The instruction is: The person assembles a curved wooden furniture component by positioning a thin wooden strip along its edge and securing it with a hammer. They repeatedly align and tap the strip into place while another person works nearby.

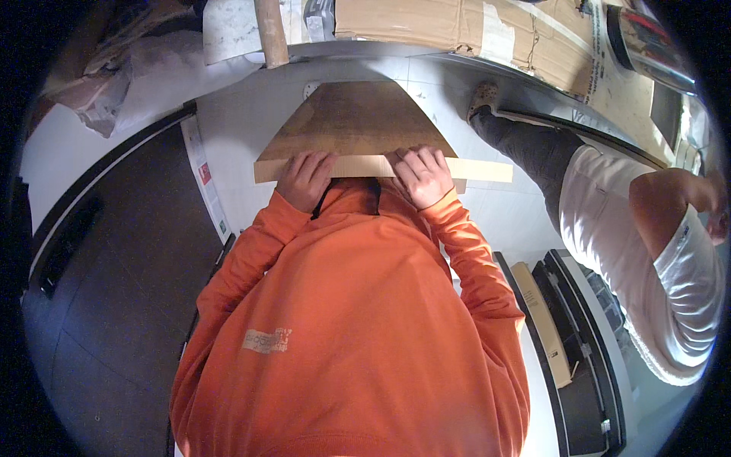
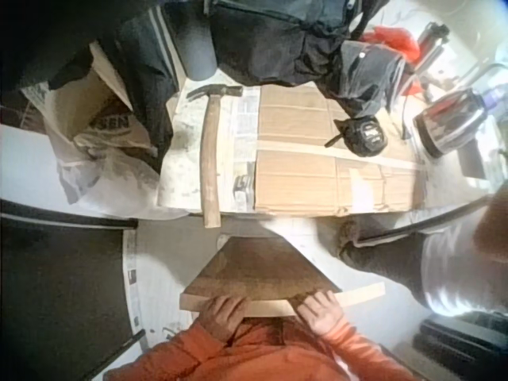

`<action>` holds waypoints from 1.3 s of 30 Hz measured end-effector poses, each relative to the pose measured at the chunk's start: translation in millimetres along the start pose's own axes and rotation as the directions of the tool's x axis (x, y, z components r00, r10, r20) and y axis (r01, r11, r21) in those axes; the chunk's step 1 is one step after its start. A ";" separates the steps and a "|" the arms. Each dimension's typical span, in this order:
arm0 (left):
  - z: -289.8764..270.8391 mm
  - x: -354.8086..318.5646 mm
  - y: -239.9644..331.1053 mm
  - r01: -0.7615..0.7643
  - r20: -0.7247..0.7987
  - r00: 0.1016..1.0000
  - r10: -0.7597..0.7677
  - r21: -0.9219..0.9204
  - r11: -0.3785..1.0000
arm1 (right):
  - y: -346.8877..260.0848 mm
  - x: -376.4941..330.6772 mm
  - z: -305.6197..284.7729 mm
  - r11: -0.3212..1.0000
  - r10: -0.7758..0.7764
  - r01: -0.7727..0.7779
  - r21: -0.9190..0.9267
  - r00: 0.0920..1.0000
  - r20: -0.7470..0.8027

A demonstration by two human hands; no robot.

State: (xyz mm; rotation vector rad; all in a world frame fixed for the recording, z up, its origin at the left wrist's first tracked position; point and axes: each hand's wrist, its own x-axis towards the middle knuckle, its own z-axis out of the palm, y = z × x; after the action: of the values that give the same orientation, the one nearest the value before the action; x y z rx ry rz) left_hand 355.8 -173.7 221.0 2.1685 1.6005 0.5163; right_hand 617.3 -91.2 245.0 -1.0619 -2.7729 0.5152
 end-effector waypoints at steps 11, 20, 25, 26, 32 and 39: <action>11.7 5.5 -8.2 -0.022 -0.067 0.998 0.021 -0.015 1.000 | 0.4 10.8 -0.2 1.000 0.019 -0.019 -0.011 1.000 -0.010; 17.0 6.6 -4.6 -0.011 -0.153 0.988 0.017 0.040 0.999 | -23.1 31.0 18.3 0.999 -0.035 0.036 0.033 0.998 -0.055; 19.0 4.0 -7.4 -0.011 -0.152 0.988 0.018 0.045 0.999 | -21.8 32.1 16.2 0.998 -0.052 0.054 0.024 0.997 -0.064; 19.4 3.8 -8.0 -0.013 -0.157 0.987 0.021 0.047 0.999 | -21.6 32.4 16.6 0.998 -0.054 0.057 0.029 0.996 -0.071; 17.8 10.7 -4.8 -0.011 -0.191 0.981 0.017 0.034 0.999 | -19.0 32.3 20.5 0.999 -0.043 0.045 0.032 0.998 -0.052; -40.4 -17.2 -46.0 0.153 -0.081 0.986 -0.143 0.135 0.979 | -40.1 47.0 21.8 0.999 -0.012 0.011 0.039 1.000 0.013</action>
State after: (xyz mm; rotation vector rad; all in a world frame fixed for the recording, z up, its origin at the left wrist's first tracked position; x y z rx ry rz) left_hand 293.0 -174.0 230.7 2.1286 1.8720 0.4521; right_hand 552.2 -93.6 238.9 -1.0375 -2.7665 0.5738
